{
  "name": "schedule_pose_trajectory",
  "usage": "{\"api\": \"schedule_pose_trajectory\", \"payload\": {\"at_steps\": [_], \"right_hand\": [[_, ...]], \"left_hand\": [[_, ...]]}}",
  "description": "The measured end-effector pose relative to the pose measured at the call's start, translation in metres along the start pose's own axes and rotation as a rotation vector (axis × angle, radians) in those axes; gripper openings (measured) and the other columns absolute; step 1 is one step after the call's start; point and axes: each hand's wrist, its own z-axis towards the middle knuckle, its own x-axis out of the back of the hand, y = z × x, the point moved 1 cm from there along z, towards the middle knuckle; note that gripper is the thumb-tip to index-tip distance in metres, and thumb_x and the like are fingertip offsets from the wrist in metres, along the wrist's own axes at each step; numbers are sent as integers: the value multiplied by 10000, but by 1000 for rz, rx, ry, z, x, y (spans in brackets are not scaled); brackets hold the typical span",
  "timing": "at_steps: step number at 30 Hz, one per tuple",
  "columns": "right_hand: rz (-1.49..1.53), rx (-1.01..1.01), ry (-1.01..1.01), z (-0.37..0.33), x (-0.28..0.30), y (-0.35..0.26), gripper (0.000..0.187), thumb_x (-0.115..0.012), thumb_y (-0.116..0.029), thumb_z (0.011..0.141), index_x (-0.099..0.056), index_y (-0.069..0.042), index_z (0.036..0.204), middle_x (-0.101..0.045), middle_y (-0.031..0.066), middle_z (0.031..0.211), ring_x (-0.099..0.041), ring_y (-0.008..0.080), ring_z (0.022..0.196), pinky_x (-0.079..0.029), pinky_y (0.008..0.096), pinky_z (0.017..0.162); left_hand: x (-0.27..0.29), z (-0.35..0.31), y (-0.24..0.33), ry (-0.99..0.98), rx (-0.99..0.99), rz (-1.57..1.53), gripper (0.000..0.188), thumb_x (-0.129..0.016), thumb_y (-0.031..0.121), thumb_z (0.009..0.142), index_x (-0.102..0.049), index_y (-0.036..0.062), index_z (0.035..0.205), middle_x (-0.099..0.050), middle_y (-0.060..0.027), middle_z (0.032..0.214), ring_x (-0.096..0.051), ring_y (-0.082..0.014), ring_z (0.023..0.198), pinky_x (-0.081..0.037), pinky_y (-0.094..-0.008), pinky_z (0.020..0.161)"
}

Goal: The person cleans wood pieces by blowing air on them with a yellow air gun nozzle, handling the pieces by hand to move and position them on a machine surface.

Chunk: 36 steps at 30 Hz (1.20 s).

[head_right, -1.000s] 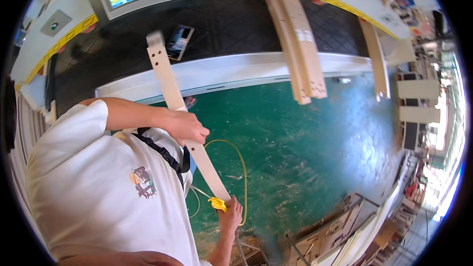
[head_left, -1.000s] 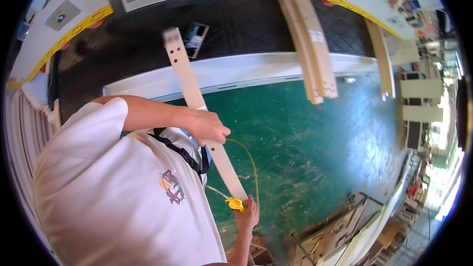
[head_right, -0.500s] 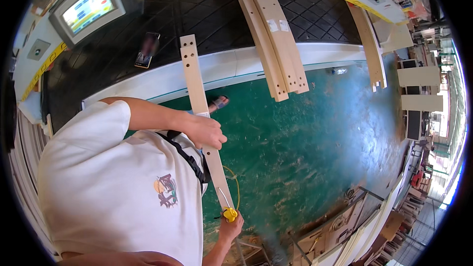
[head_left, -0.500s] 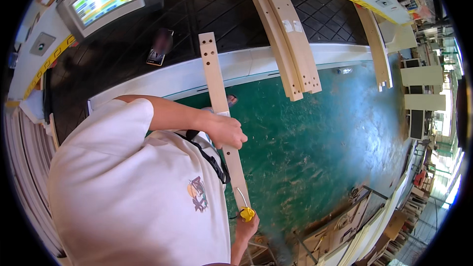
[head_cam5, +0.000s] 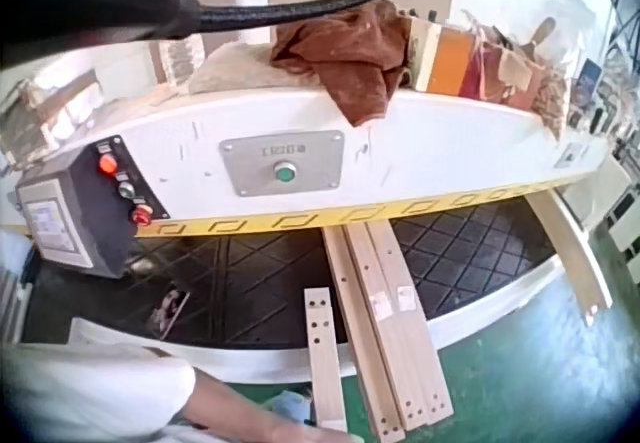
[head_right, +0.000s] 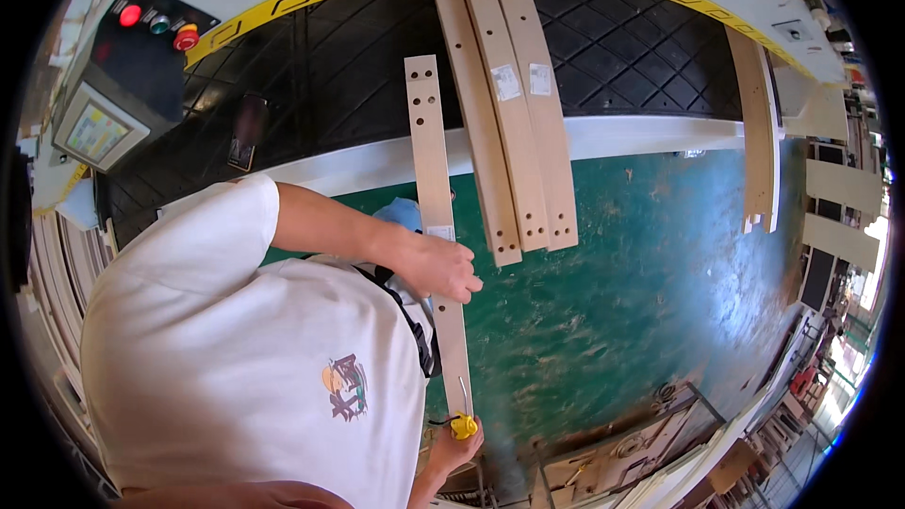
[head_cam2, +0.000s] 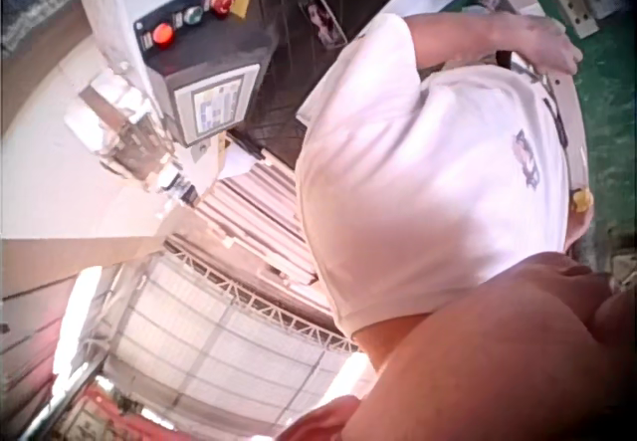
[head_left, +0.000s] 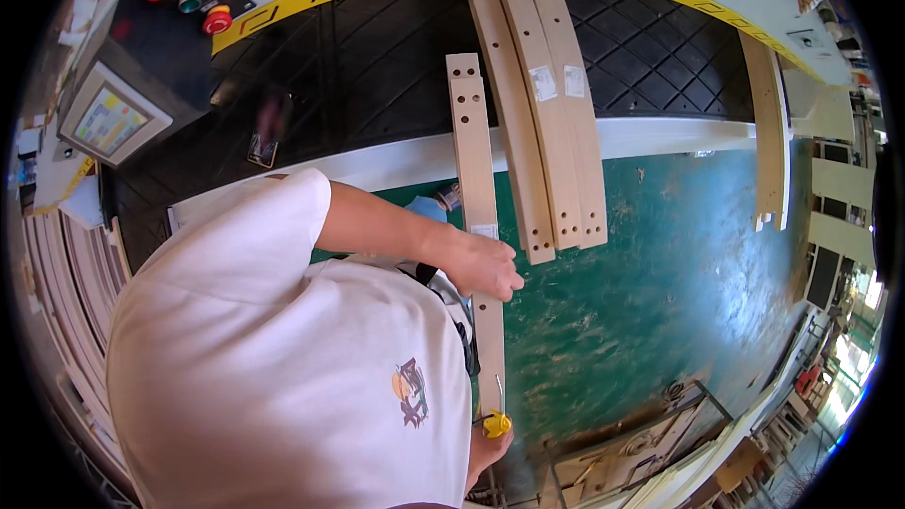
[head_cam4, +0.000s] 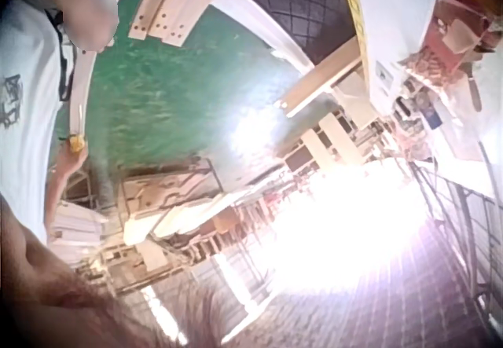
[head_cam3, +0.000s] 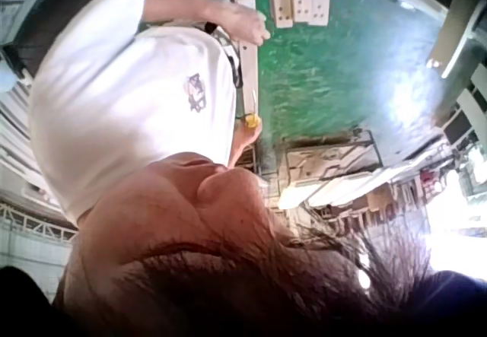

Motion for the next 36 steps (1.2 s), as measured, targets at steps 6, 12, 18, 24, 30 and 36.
{"api": "schedule_pose_trajectory", "payload": {"at_steps": [6,12,18,24,30,36], "right_hand": [[-8,13,-32,45,15,25,561,-857,-84,728,-622,23,1226,-668,197,1146,-618,411,1096,-500,495,964],[-11,22,-90,86,24,43,549,-826,-50,741,-606,28,1238,-660,197,1152,-615,416,1095,-499,499,963],[58,94,-11,99,18,51,522,-806,-48,752,-607,34,1227,-660,200,1162,-613,422,1104,-498,501,972],[77,96,-26,106,14,49,540,-810,-60,751,-606,37,1241,-657,206,1176,-609,429,1112,-493,513,979],[49,137,-28,142,11,16,506,-801,-65,770,-615,33,1230,-650,208,1157,-615,421,1090,-503,497,962],[109,260,10,204,-24,-65,506,-838,-131,796,-624,9,1232,-665,182,1131,-618,408,1078,-508,494,947]], "left_hand": [[4,31,-27,-21,61,0,354,-824,223,681,-649,105,965,-587,-46,975,-656,-236,930,-487,-401,841],[6,45,-38,64,96,-8,350,-830,207,669,-664,102,958,-596,-50,961,-643,-258,895,-508,-405,808],[0,55,-49,197,108,-22,260,-760,122,672,-594,98,870,-571,-58,930,-602,-263,920,-492,-402,809],[4,55,-54,172,153,28,355,-843,167,610,-663,114,911,-613,-29,967,-590,-238,1071,-501,-398,869],[27,34,-68,173,225,15,268,-737,125,722,-628,106,966,-604,-51,1025,-565,-249,1133,-452,-413,965],[61,-17,-104,351,513,421,491,-677,66,765,-647,135,1249,-567,-119,1306,-528,-302,1287,-352,-502,1159]]}}
